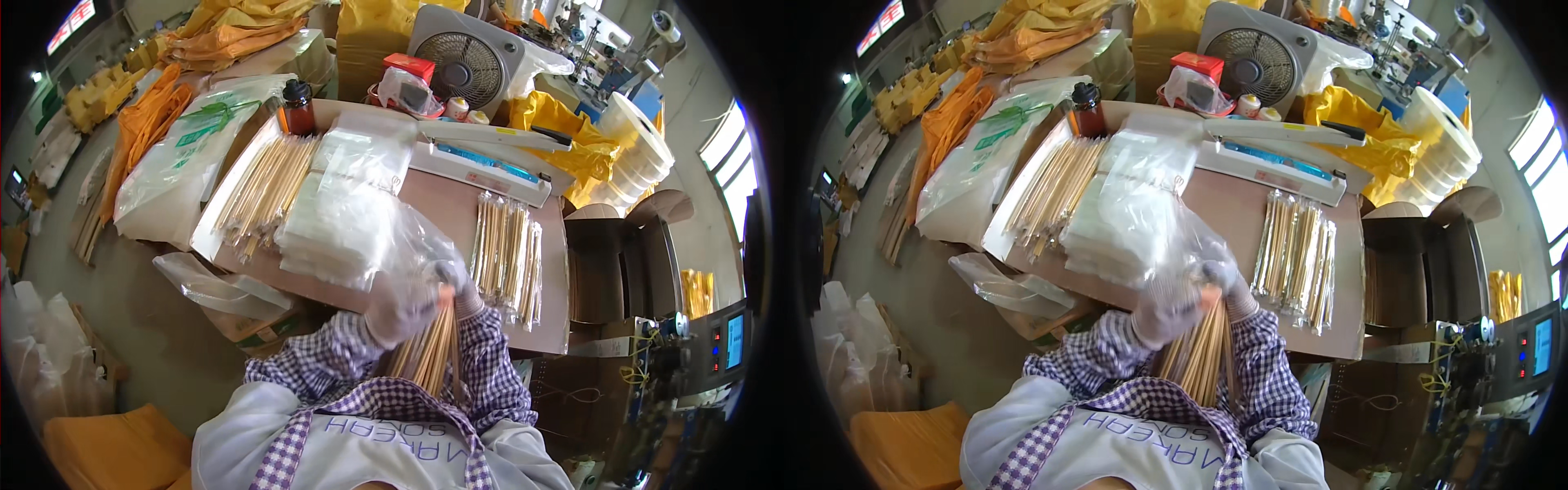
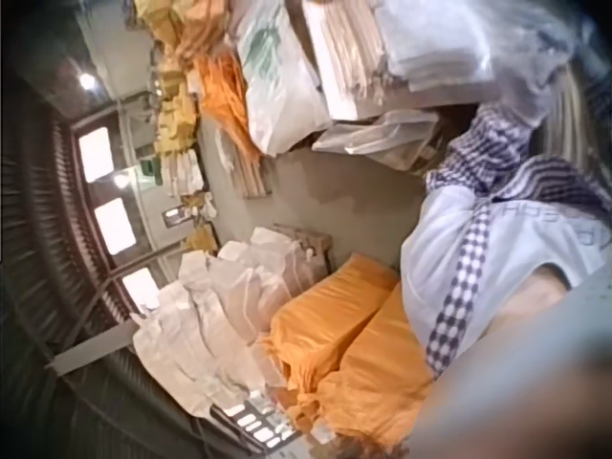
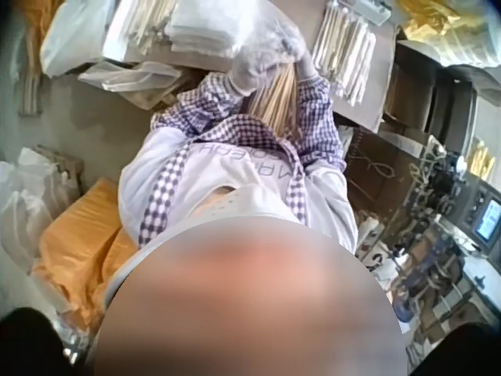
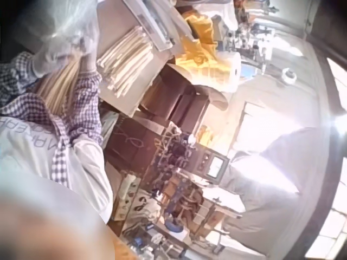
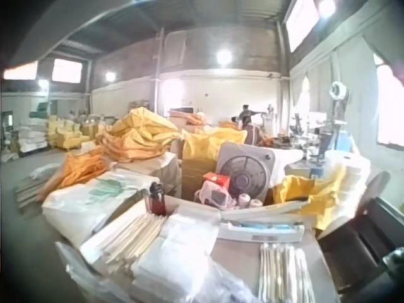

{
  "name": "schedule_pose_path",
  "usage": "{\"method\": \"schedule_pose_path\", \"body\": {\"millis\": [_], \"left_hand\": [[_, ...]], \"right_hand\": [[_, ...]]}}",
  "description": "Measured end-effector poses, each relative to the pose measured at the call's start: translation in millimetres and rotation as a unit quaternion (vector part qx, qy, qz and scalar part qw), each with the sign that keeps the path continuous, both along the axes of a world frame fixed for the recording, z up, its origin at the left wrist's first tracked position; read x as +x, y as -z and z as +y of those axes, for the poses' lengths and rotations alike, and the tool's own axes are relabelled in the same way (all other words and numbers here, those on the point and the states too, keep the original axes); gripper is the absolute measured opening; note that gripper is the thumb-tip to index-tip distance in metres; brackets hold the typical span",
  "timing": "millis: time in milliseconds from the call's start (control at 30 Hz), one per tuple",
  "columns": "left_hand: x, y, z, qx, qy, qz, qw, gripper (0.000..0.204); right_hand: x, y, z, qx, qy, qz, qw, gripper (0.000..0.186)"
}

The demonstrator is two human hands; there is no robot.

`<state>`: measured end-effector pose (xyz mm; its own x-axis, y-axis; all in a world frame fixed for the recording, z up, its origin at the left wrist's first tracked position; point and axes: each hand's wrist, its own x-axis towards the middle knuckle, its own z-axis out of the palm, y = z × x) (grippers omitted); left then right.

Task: Packaging wooden sticks into plastic bags and sealing them using a heat sealer.

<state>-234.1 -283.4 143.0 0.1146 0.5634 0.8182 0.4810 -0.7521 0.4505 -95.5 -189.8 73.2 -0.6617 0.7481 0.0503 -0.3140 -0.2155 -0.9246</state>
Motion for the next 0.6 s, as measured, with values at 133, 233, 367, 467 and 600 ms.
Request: {"method": "schedule_pose_path", "body": {"millis": [133,233,367,467,600], "left_hand": [[-13,51,-62,-0.172,0.172,-0.018,0.970,0.021],[-15,37,-100,-0.670,0.291,-0.393,0.558,0.019],[-36,83,-77,-0.424,0.199,-0.184,0.864,0.022],[-45,28,6,-0.400,0.097,-0.178,0.894,0.016],[-51,-46,39,-0.324,0.202,-0.007,0.924,0.017]], "right_hand": [[27,37,-72,-0.283,0.026,0.110,0.953,0.060],[25,42,-165,-0.250,0.155,0.074,0.953,0.071],[19,-1,-155,-0.202,0.063,-0.097,0.973,0.059],[-2,6,-97,0.040,0.254,-0.121,0.959,0.049],[-3,-62,-86,0.361,0.282,-0.222,0.861,0.036]]}}
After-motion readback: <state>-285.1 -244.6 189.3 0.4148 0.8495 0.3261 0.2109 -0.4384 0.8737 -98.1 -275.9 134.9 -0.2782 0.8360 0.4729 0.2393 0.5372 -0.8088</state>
